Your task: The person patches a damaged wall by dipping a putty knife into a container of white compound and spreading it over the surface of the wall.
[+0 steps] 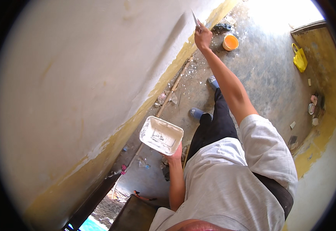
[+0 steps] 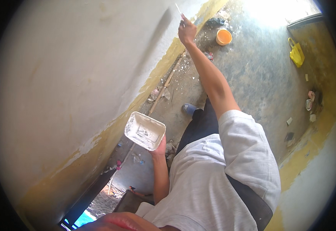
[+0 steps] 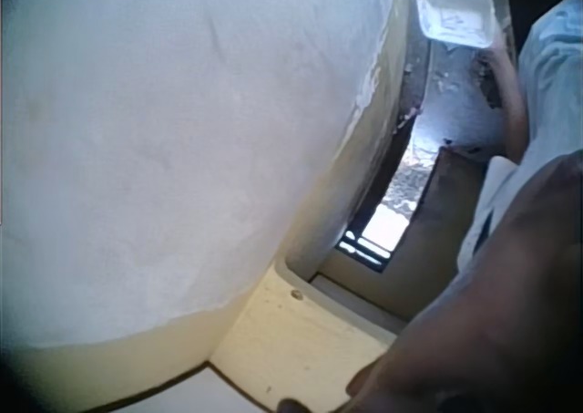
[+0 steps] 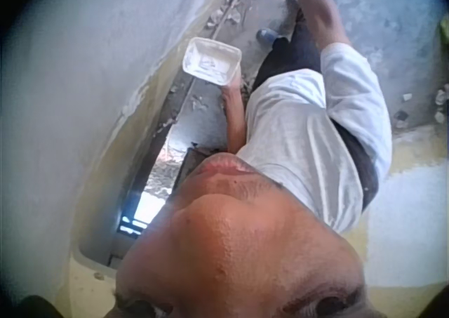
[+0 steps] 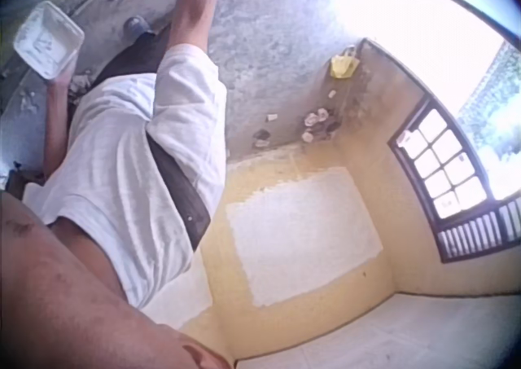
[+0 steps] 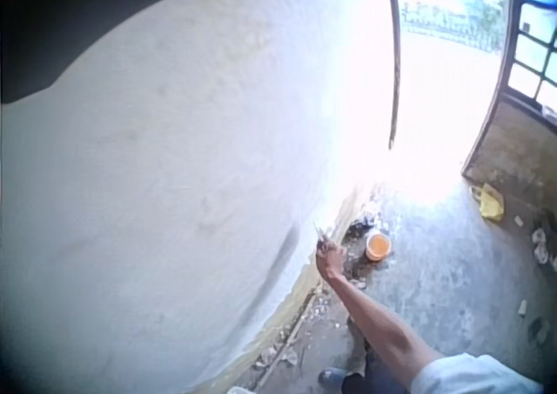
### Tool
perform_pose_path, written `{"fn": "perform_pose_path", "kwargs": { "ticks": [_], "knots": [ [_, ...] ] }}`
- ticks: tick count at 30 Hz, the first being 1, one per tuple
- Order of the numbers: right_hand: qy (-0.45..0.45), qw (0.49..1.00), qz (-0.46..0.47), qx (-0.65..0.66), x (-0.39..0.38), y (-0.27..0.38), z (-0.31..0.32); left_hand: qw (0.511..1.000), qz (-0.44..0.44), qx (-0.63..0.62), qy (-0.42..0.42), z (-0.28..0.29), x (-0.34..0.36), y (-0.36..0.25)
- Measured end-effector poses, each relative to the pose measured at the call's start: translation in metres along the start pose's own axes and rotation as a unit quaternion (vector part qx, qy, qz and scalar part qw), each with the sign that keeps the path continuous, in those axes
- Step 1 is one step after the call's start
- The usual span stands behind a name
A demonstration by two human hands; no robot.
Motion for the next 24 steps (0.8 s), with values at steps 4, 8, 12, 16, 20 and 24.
{"fn": "perform_pose_path", "kwargs": {
  "ticks": [4, 8, 12, 16, 20, 24],
  "knots": [
    [0.079, 0.991, -0.099, 0.049, -0.023, 0.010, -0.046, 1.000, 0.014, 0.003, 0.023, 0.005, -0.001, 0.002],
    [0.045, 0.994, -0.035, 0.091, -0.083, 0.039, -0.061, 0.999, -0.018, 0.039, 0.014, 0.004, -0.005, -0.003],
    [0.054, 0.990, -0.021, 0.125, -0.162, 0.066, -0.071, 0.997, -0.036, 0.052, 0.034, 0.007, -0.003, -0.011],
    [0.155, 0.976, -0.011, 0.155, -0.251, 0.097, -0.073, 0.995, -0.041, 0.075, 0.044, 0.010, -0.001, -0.015],
    [0.296, 0.935, -0.060, 0.183, -0.301, 0.089, -0.060, 0.998, -0.029, 0.045, 0.017, 0.009, -0.004, -0.013],
    [0.186, 0.972, -0.106, 0.095, -0.221, 0.014, -0.035, 0.999, -0.010, 0.017, 0.026, 0.000, -0.009, -0.004]
  ]
}}
Point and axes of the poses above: each hand's wrist, its own x-axis towards the middle knuckle, its own z-axis out of the back of the hand, y = z × x, the point moved 10 cm from there along x, towards the middle knuckle, and after that the axes turned 4 degrees about -z, right-handed, at the moved point
